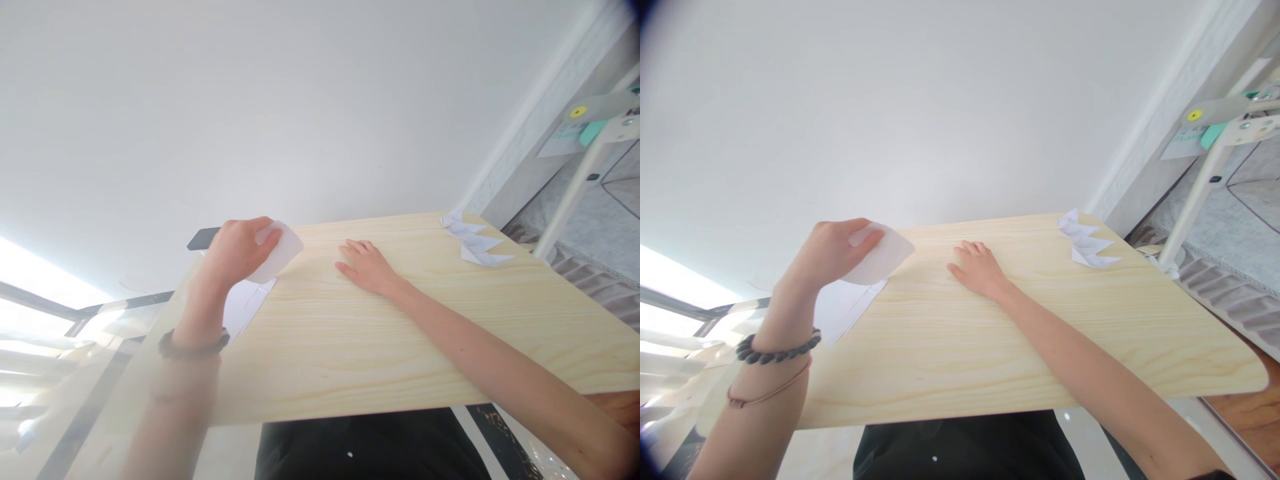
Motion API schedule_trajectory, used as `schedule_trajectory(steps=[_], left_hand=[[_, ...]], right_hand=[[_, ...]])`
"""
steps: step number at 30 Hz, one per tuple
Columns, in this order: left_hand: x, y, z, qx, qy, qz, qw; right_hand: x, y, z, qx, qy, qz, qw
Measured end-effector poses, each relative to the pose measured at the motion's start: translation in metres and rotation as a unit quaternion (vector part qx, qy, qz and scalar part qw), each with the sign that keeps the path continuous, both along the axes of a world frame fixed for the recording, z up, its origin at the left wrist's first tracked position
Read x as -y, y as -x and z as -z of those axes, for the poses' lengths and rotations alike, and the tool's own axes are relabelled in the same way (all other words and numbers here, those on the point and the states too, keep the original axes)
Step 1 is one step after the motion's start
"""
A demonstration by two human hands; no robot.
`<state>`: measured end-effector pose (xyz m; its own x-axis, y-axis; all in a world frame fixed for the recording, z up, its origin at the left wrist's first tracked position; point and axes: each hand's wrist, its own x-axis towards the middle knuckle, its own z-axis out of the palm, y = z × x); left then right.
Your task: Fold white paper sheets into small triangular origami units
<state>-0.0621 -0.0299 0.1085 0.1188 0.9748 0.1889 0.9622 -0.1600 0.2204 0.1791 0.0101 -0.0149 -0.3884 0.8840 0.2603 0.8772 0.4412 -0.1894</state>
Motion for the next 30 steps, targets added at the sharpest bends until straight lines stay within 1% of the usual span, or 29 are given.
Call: schedule_trajectory(steps=[2, 3, 5, 8, 9, 11, 12, 13, 14, 15, 17, 19, 20, 21, 22, 23, 24, 25, 27, 28, 30], left_hand=[[-0.007, -0.01, 0.01, 0.045, -0.038, 0.047, 0.997], [-0.011, -0.015, 0.017, 0.068, -0.047, 0.068, 0.994], [-0.019, -0.025, 0.035, 0.119, -0.048, 0.089, 0.988], [-0.025, -0.037, 0.065, 0.183, -0.036, 0.103, 0.977], [-0.026, -0.041, 0.074, 0.203, -0.034, 0.102, 0.973], [-0.026, -0.046, 0.088, 0.243, -0.033, 0.094, 0.965], [-0.026, -0.048, 0.093, 0.274, -0.028, 0.087, 0.957], [-0.027, -0.05, 0.097, 0.323, -0.015, 0.081, 0.943], [-0.028, -0.05, 0.1, 0.387, 0.001, 0.074, 0.919], [-0.029, -0.05, 0.101, 0.452, 0.024, 0.065, 0.889], [-0.032, -0.048, 0.101, 0.58, 0.058, 0.054, 0.811], [-0.034, -0.045, 0.099, 0.673, 0.085, 0.062, 0.733], [-0.035, -0.044, 0.098, 0.701, 0.099, 0.077, 0.702], [-0.035, -0.044, 0.098, 0.72, 0.106, 0.097, 0.679], [-0.035, -0.043, 0.098, 0.726, 0.114, 0.121, 0.668], [-0.034, -0.044, 0.099, 0.72, 0.124, 0.144, 0.668], [-0.034, -0.044, 0.101, 0.704, 0.145, 0.157, 0.678], [-0.034, -0.045, 0.103, 0.685, 0.155, 0.155, 0.695], [-0.034, -0.047, 0.109, 0.648, 0.16, 0.123, 0.735], [-0.034, -0.047, 0.111, 0.633, 0.159, 0.11, 0.749], [-0.034, -0.046, 0.114, 0.592, 0.166, 0.105, 0.782]], right_hand=[[0.0, -0.001, 0.0, -0.035, 0.004, -0.004, 0.999], [0.0, -0.002, -0.001, -0.061, 0.009, -0.013, 0.998], [0.001, -0.005, -0.003, -0.123, 0.035, -0.05, 0.991], [0.003, -0.01, -0.008, -0.213, 0.097, -0.124, 0.964], [0.004, -0.012, -0.01, -0.24, 0.109, -0.135, 0.955], [0.006, -0.013, -0.015, -0.265, 0.121, -0.146, 0.945], [0.006, -0.013, -0.016, -0.27, 0.124, -0.15, 0.943], [0.006, -0.013, -0.017, -0.273, 0.132, -0.151, 0.941], [0.006, -0.014, -0.018, -0.281, 0.144, -0.147, 0.937], [0.005, -0.014, -0.018, -0.297, 0.163, -0.137, 0.931], [0.003, -0.016, -0.016, -0.346, 0.207, -0.098, 0.91], [0.001, -0.017, -0.014, -0.393, 0.239, -0.058, 0.886], [0.0, -0.018, -0.014, -0.412, 0.247, -0.046, 0.876], [0.0, -0.018, -0.014, -0.426, 0.254, -0.04, 0.868], [0.001, -0.017, -0.015, -0.435, 0.261, -0.04, 0.861], [0.002, -0.016, -0.016, -0.442, 0.272, -0.041, 0.854], [0.003, -0.015, -0.019, -0.44, 0.285, -0.046, 0.851], [0.005, -0.014, -0.021, -0.423, 0.299, -0.048, 0.854], [0.009, -0.013, -0.026, -0.374, 0.324, -0.064, 0.867], [0.011, -0.013, -0.028, -0.357, 0.33, -0.074, 0.871], [0.013, -0.014, -0.031, -0.348, 0.338, -0.1, 0.869]])
